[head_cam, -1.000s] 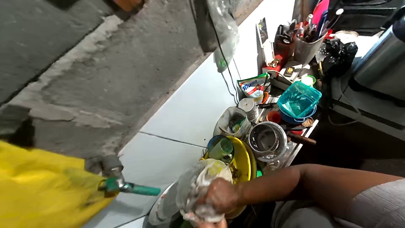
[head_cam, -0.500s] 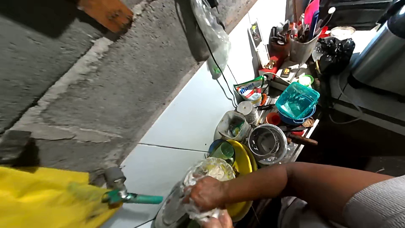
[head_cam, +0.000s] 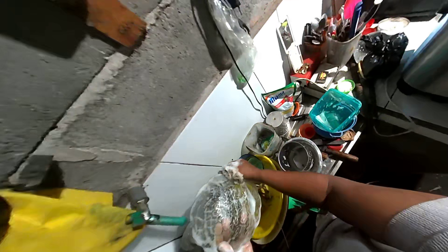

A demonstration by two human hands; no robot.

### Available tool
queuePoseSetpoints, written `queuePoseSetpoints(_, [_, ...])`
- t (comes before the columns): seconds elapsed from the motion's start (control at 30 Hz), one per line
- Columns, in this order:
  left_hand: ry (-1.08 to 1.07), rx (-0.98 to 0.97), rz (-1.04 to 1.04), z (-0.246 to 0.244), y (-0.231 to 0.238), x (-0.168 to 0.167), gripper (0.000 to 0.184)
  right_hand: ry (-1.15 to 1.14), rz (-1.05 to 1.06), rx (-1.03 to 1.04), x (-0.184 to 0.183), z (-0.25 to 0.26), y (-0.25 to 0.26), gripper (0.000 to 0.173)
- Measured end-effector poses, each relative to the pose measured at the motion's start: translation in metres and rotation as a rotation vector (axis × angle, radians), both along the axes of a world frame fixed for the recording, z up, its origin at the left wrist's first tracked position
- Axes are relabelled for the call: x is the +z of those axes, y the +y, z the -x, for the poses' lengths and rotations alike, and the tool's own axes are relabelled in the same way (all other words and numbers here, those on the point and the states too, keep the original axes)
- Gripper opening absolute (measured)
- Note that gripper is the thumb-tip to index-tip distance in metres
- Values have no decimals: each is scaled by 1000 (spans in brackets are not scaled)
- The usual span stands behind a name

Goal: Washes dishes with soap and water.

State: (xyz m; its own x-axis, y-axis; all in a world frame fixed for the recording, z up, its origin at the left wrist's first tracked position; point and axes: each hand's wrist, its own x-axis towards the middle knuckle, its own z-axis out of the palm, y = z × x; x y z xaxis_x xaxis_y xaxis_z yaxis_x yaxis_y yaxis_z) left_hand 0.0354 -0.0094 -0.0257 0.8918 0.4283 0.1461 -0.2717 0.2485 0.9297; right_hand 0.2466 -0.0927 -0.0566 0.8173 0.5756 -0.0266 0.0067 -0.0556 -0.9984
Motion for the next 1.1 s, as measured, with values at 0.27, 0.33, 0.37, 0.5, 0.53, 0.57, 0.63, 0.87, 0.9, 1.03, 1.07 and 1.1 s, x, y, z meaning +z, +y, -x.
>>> queuePoseSetpoints(0.27, [-66, -24, -94, -21, -1, 33, 36, 752, -430, -116, -4, 62, -43, 31])
queuePoseSetpoints(0.33, [-114, -40, -177, -38, -14, 47, 30, 805, -497, -19, -14, 81, -46, 23])
queuePoseSetpoints(0.37, [-124, -64, -239, -50, -21, 53, 26, 809, -515, 48, -20, 88, -50, 20])
queuePoseSetpoints(0.5, [-11, -215, -405, -105, -69, 68, 22, 823, -485, 196, -42, 99, -62, 24])
queuePoseSetpoints(0.53, [68, -222, -385, -121, -86, 68, 25, 828, -468, 204, -42, 100, -67, 23])
queuePoseSetpoints(0.57, [155, -223, -358, -137, -104, 65, 26, 815, -440, 201, -40, 101, -71, 20])
queuePoseSetpoints(0.63, [282, -249, -326, -169, -134, 53, 26, 765, -326, 210, -30, 103, -81, 16])
queuePoseSetpoints(0.87, [427, -472, -798, -261, -170, -15, 30, 452, -113, 386, -66, 113, -74, 26])
queuePoseSetpoints(0.9, [459, -491, -884, -269, -174, -20, 31, 471, -100, 403, -56, 113, -81, 28])
queuePoseSetpoints(1.03, [532, -550, -1050, -286, -186, -39, 33, 658, -144, 439, -57, 117, -81, 25])
queuePoseSetpoints(1.07, [550, -565, -1053, -289, -187, -46, 33, 639, -168, 433, -68, 119, -74, 26])
queuePoseSetpoints(1.1, [568, -579, -1052, -293, -188, -52, 33, 600, -173, 420, -73, 121, -70, 28])
